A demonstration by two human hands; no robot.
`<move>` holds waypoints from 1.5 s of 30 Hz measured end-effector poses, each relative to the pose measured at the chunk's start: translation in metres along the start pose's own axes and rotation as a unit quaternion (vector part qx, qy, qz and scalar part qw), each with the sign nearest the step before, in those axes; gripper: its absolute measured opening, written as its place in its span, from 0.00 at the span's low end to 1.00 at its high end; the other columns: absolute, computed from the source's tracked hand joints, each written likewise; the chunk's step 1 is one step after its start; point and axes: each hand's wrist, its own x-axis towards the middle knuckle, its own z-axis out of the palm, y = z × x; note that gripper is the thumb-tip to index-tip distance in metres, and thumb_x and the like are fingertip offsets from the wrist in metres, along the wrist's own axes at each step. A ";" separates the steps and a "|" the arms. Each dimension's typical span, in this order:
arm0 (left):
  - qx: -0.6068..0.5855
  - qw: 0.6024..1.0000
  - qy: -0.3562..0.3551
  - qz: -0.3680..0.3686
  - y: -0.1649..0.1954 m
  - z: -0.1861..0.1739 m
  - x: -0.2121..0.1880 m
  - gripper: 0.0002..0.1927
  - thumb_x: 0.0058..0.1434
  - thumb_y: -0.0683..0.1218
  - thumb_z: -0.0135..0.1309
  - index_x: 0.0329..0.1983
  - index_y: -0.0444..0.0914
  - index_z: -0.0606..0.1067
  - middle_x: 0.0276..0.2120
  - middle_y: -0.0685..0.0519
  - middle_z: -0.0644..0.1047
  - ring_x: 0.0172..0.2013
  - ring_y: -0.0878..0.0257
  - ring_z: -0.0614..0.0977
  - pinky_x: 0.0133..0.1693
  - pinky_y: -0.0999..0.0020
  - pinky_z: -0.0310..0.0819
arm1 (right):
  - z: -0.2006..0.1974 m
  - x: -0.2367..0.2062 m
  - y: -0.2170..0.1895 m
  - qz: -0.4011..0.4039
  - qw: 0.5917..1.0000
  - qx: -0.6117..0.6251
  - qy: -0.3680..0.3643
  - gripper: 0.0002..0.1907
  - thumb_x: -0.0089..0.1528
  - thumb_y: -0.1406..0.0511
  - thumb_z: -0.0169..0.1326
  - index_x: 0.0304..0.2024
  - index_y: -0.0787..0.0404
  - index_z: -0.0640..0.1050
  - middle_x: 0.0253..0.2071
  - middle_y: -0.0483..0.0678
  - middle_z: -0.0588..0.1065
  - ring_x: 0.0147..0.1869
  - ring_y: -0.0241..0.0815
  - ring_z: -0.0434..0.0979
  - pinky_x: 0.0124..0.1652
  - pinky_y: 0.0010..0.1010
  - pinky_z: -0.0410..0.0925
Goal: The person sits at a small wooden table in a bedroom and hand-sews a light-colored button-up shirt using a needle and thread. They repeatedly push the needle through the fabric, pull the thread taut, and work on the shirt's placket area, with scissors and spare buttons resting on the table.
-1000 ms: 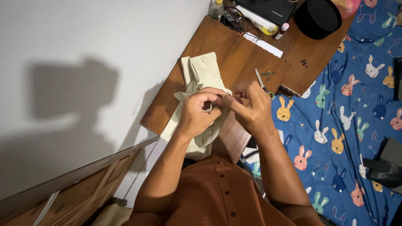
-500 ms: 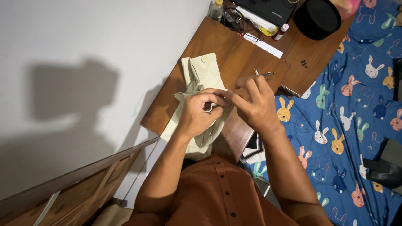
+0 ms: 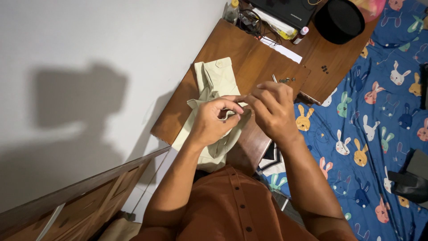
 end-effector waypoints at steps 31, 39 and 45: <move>0.051 0.998 0.016 0.014 0.014 -0.012 0.002 0.12 0.62 0.36 0.59 0.50 0.33 0.81 0.53 0.51 0.81 0.49 0.69 0.82 0.45 0.76 0.77 | -0.061 -0.065 0.067 0.340 0.454 0.780 0.265 0.03 0.76 0.64 0.49 0.48 0.57 0.71 0.35 0.44 0.75 0.44 0.39 0.75 0.48 0.36 0.68; 0.035 0.998 0.002 -0.048 0.006 -0.019 0.004 0.13 0.63 0.39 0.61 0.52 0.34 0.80 0.40 0.54 0.82 0.41 0.72 0.80 0.45 0.76 0.76 | -0.039 -0.079 0.102 0.406 0.808 0.395 0.164 0.05 0.84 0.70 0.49 0.52 0.59 0.67 0.37 0.47 0.70 0.37 0.38 0.70 0.37 0.28 0.63; 0.008 0.999 -0.023 -0.030 0.003 -0.024 0.001 0.15 0.63 0.38 0.59 0.54 0.34 0.80 0.37 0.59 0.76 0.38 0.74 0.76 0.43 0.77 0.74 | -0.017 -0.059 0.062 0.343 0.909 0.237 0.008 0.03 0.72 0.72 0.55 0.43 0.62 0.73 0.54 0.52 0.76 0.59 0.43 0.78 0.56 0.33 0.73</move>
